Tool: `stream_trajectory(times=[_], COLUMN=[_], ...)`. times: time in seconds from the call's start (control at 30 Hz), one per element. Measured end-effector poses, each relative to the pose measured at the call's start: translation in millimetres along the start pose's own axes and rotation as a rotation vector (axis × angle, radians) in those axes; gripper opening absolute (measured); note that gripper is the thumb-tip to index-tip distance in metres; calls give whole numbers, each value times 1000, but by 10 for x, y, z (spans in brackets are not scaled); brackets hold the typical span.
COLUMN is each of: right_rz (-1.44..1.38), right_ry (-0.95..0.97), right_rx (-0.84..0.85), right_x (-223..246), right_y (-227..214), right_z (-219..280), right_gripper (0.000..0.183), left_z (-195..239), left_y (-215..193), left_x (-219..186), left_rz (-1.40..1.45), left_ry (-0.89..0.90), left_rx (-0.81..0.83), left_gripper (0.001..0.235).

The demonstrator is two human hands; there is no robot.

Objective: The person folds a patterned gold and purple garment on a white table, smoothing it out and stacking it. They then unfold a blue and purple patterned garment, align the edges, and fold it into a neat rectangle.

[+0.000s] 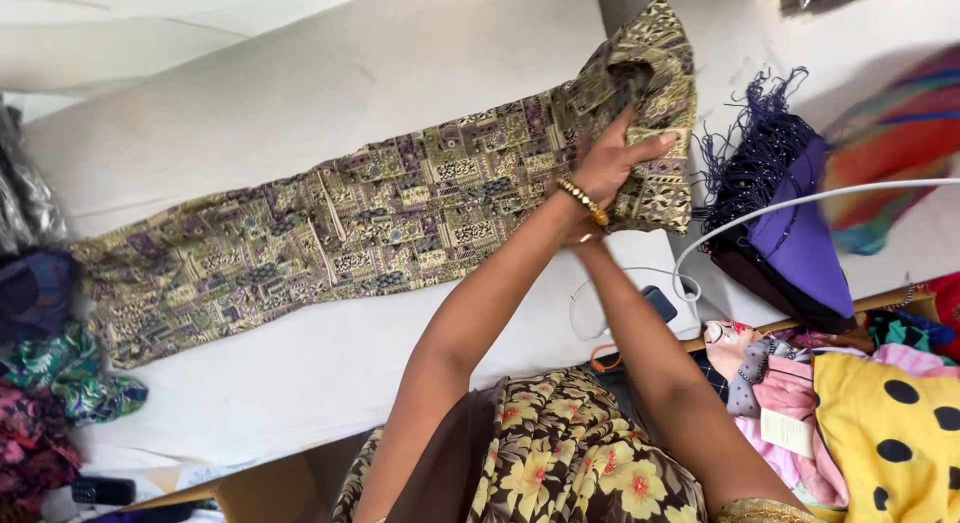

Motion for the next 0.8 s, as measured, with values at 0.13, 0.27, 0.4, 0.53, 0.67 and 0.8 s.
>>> stream_trajectory(times=[0.13, 0.27, 0.4, 0.53, 0.67, 0.8], right_rz=[-330, 635, 973, 984, 763, 1128], right_ry=[277, 320, 226, 89, 64, 286], right_rx=[-6, -236, -356, -413, -507, -418], right_x=[-1946, -1925, -602, 183, 614, -447], right_y=[-587, -965, -857, -644, -747, -798], right_z=[-630, -615, -202, 234, 538, 754], right_gripper=[65, 63, 58, 50, 38, 10], left_z=[116, 423, 806, 909, 916, 896], left_y=[-413, -1368, -2063, -2049, -1988, -1830], left_x=[229, 744, 1198, 1269, 1402, 1071], left_rz=[-37, -446, -645, -739, -952, -1218], left_ry=[-30, -195, -316, -349, -311, -409], left_rx=[-22, -324, -476, -417, -277, -207], left_gripper=[107, 97, 96, 97, 96, 94])
Point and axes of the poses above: each hand's wrist, its own z-axis away from the middle knuckle, its own y-axis out of the palm, x = y × z, the point moved 5 cm from there along -z, towards the middle knuckle, and after that the axes turned 14 degrees about y, right-handed, at the moved point
